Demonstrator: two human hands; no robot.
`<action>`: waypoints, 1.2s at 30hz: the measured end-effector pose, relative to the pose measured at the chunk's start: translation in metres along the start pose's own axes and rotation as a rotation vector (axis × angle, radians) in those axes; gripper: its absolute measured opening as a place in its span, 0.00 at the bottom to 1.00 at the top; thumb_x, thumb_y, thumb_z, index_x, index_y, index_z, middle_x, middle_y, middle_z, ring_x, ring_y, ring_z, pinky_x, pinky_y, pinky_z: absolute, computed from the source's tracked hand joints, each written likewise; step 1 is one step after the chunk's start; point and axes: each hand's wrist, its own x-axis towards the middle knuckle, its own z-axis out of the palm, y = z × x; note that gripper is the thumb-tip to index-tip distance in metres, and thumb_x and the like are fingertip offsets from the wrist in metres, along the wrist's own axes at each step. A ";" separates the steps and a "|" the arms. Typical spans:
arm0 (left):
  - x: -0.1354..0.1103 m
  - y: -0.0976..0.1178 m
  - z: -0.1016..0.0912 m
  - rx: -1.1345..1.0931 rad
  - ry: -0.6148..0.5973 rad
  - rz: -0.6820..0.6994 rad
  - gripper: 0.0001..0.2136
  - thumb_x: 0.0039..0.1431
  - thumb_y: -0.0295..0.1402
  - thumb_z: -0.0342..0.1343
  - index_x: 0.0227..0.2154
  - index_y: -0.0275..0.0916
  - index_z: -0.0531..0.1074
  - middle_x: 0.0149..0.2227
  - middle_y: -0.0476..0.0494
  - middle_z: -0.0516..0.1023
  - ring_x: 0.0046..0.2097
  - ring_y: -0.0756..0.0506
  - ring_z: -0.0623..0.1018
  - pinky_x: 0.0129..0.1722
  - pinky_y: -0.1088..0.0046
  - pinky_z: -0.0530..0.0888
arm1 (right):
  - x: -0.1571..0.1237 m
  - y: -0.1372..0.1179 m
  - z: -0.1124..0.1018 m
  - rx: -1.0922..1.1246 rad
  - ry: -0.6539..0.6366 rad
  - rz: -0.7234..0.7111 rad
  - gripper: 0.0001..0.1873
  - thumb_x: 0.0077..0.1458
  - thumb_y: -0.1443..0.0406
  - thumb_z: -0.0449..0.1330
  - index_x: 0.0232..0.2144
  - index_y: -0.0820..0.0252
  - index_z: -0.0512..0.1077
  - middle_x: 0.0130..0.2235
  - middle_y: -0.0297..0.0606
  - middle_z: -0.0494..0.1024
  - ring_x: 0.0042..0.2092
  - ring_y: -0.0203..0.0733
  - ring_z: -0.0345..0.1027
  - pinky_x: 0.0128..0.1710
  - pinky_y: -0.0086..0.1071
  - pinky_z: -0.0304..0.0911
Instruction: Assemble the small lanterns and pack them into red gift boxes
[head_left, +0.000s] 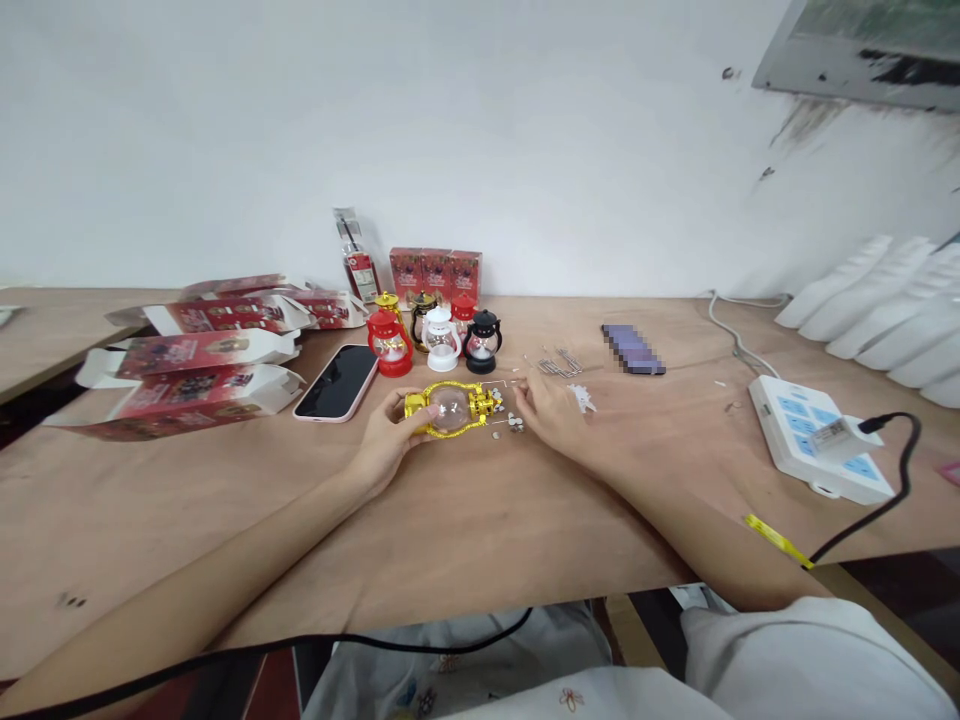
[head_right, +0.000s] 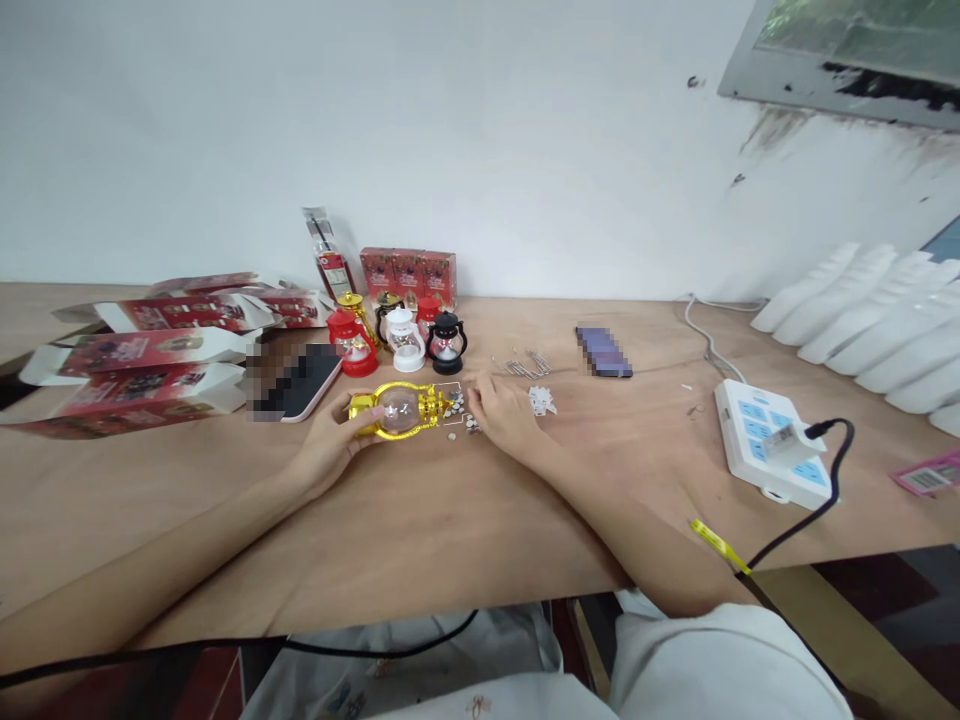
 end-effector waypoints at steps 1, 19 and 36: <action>-0.001 0.000 0.001 0.036 0.003 0.018 0.21 0.34 0.36 0.71 0.33 0.39 0.69 0.35 0.51 0.73 0.36 0.48 0.75 0.31 0.72 0.77 | 0.001 0.002 0.000 -0.041 0.015 -0.019 0.10 0.61 0.65 0.48 0.38 0.58 0.68 0.33 0.44 0.77 0.35 0.46 0.70 0.35 0.36 0.60; 0.002 -0.005 -0.014 1.400 -0.132 0.706 0.16 0.55 0.44 0.57 0.42 0.39 0.67 0.41 0.41 0.78 0.46 0.38 0.75 0.48 0.57 0.65 | -0.014 -0.017 -0.012 -0.099 0.471 -0.710 0.11 0.58 0.73 0.56 0.43 0.57 0.65 0.33 0.36 0.80 0.27 0.36 0.66 0.28 0.31 0.56; 0.009 -0.016 -0.014 1.356 -0.239 0.450 0.13 0.57 0.37 0.50 0.40 0.37 0.57 0.39 0.36 0.76 0.44 0.36 0.76 0.44 0.58 0.69 | -0.036 -0.063 0.014 -0.243 -0.231 -0.666 0.29 0.61 0.63 0.52 0.60 0.74 0.55 0.56 0.56 0.70 0.42 0.47 0.68 0.39 0.39 0.66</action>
